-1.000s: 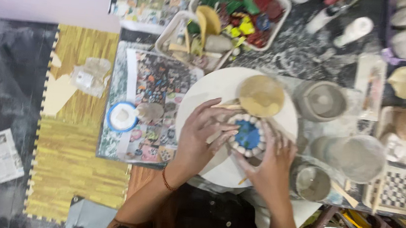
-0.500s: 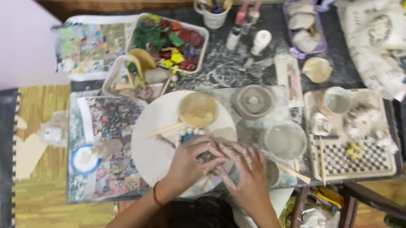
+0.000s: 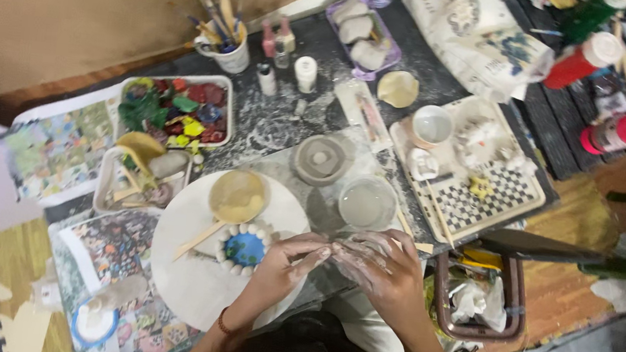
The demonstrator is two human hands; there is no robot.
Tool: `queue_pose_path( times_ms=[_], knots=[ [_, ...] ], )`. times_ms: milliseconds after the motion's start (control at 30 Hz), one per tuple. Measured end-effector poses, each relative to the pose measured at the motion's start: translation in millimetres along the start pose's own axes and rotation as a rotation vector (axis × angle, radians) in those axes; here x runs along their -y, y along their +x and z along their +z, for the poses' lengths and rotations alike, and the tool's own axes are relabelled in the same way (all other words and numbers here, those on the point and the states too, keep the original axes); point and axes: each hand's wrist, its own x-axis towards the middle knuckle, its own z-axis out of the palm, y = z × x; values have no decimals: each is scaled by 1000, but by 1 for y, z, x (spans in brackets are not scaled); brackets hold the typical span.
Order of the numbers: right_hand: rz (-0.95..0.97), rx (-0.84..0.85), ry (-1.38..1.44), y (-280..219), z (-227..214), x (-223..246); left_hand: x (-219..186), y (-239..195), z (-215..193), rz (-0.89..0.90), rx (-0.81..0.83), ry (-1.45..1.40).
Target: The person smooths the interior of a clay pot using a brush and a sponge, then shapes the rim with their fingers. They place the pot on the table and briefly handle a small clay piece.
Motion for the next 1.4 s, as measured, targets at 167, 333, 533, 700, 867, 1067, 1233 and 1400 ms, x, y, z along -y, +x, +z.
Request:
queue_pose_path(
  times_ms=[167, 333, 533, 700, 867, 1067, 1233, 1400],
  knots=[
    [36, -13, 14, -7, -3, -1, 12, 4, 2, -46, 51, -107],
    [65, -96, 67, -14, 2, -4, 16, 5, 5, -146, 144, -309],
    [13, -234, 72, -12, 3, -1, -9, -3, 14, -408, 39, -629],
    [-63, -180, 108, -13, -1, -8, -17, -7, 13, -513, 136, -985],
    [-77, -203, 148, -20, 7, -14, -19, -14, 8, -511, 175, -974],
    [-17, -286, 124, -19, 28, -15, -14, -10, 13, -474, 161, -1025],
    [118, -193, 86, -19, 32, -14, -13, -17, 5, -271, -29, -791],
    [130, -81, 40, -19, 43, -7, -7, -39, -17, -212, -192, -502]
  ],
)
